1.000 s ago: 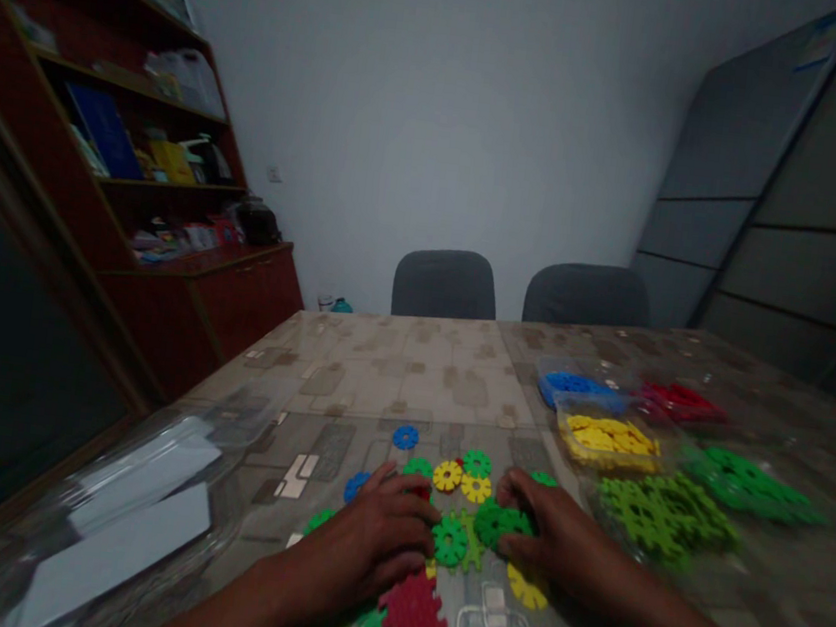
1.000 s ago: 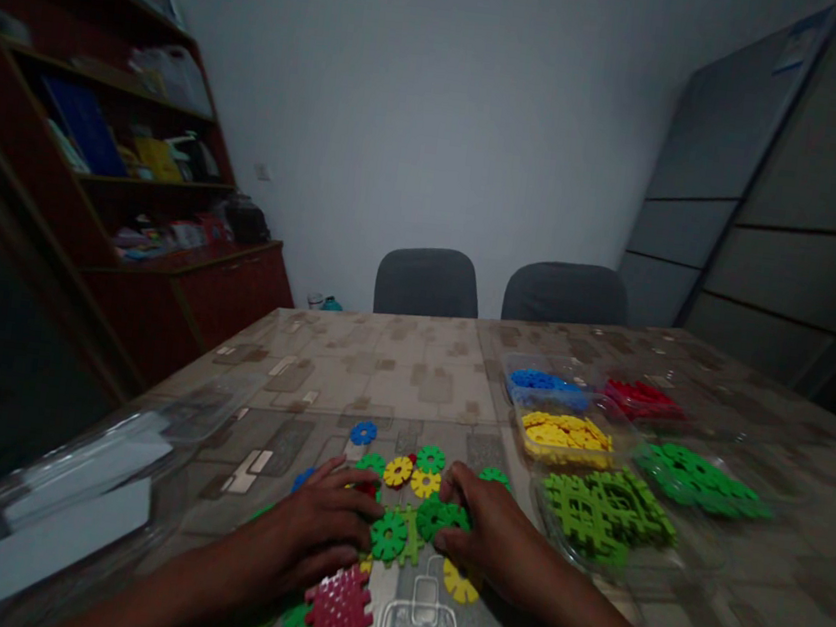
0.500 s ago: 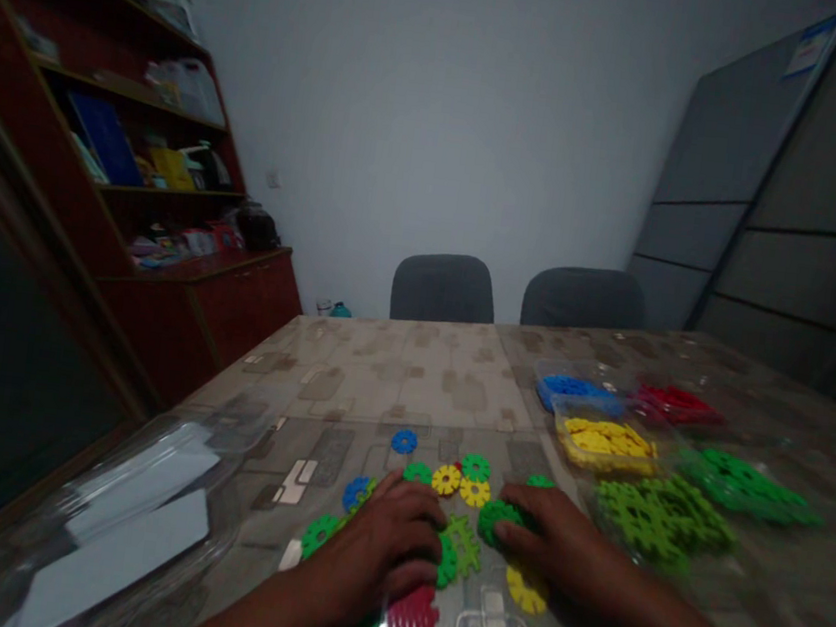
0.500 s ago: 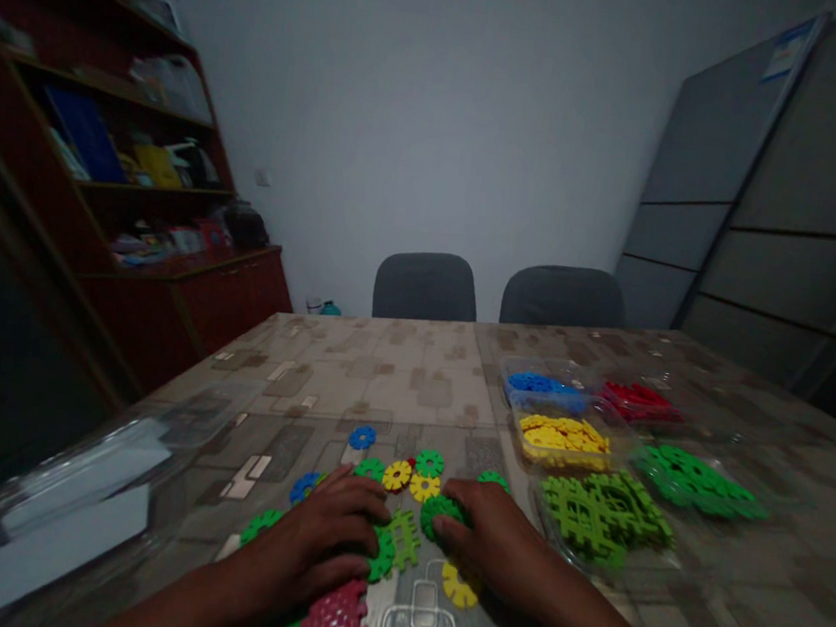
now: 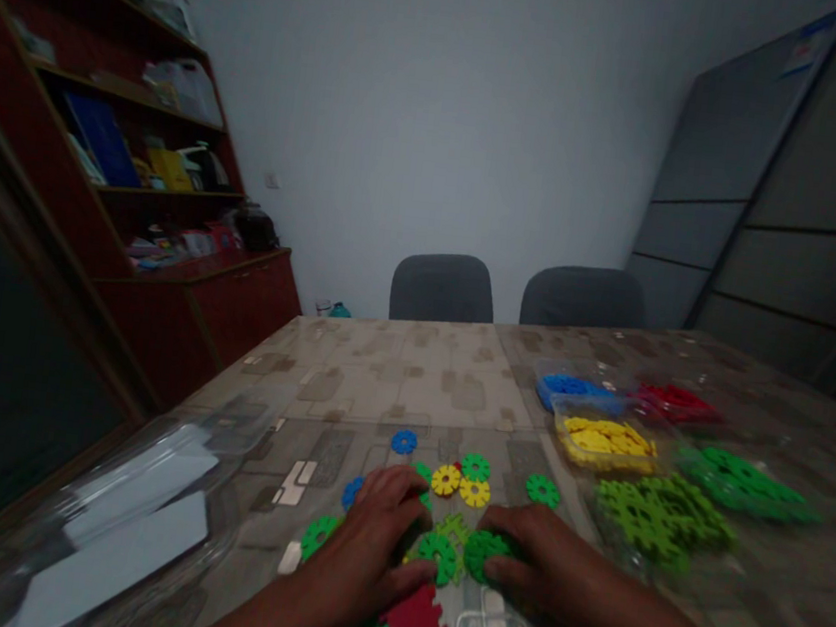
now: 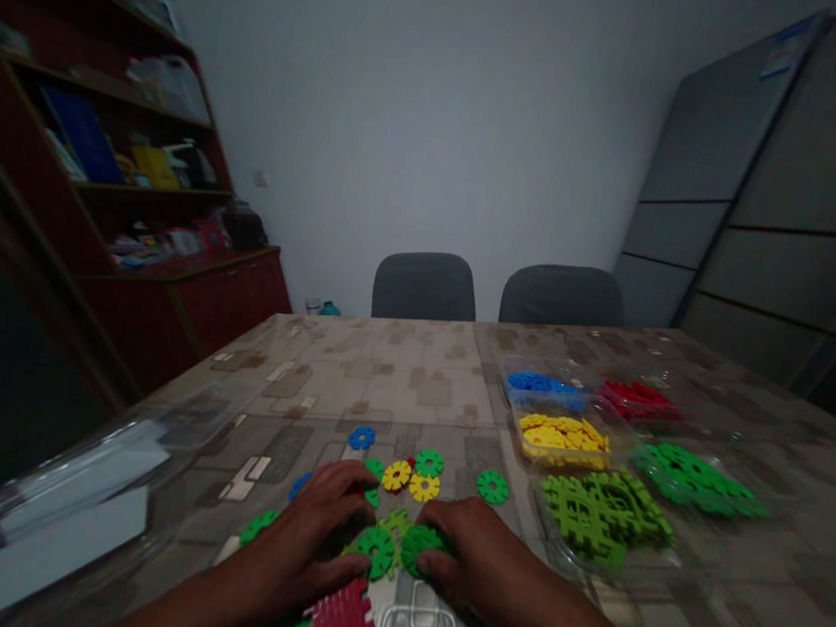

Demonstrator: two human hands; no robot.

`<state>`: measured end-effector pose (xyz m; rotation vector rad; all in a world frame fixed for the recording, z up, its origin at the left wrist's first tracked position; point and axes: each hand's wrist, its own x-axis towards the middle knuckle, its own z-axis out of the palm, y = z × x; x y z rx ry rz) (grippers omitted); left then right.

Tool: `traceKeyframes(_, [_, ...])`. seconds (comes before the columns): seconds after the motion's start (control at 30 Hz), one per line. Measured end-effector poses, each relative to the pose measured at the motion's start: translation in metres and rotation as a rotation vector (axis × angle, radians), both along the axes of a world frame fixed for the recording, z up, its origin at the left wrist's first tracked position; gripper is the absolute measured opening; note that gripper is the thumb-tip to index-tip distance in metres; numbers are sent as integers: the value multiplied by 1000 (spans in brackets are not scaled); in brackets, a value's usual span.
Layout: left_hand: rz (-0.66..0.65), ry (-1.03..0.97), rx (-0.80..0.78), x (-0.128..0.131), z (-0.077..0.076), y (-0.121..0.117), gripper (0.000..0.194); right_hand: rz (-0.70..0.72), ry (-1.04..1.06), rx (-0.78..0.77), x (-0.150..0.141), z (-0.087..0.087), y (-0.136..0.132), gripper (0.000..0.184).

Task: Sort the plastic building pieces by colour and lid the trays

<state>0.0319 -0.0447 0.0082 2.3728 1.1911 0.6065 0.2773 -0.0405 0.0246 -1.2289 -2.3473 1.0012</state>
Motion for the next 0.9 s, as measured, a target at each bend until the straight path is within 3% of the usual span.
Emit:
traceKeyframes(0.27, [-1, -66, -92, 1, -2, -1, 23, 6, -28, 13, -4, 8, -3, 12])
traceKeyframes(0.4, [0, -153, -33, 4, 2, 0, 15, -27, -37, 4, -1, 9, -2, 11])
traceKeyframes(0.53, [55, -215, -4, 6, 8, 0, 9, -66, -17, 101, 4, 7, 3, 11])
traceKeyframes(0.67, [92, -215, -13, 8, 13, -5, 11, -44, 67, 140, -1, 8, 1, 11])
traceKeyframes(0.9, [52, -320, -100, 12, 14, -15, 7, -72, 210, 69, -14, 16, -11, 12])
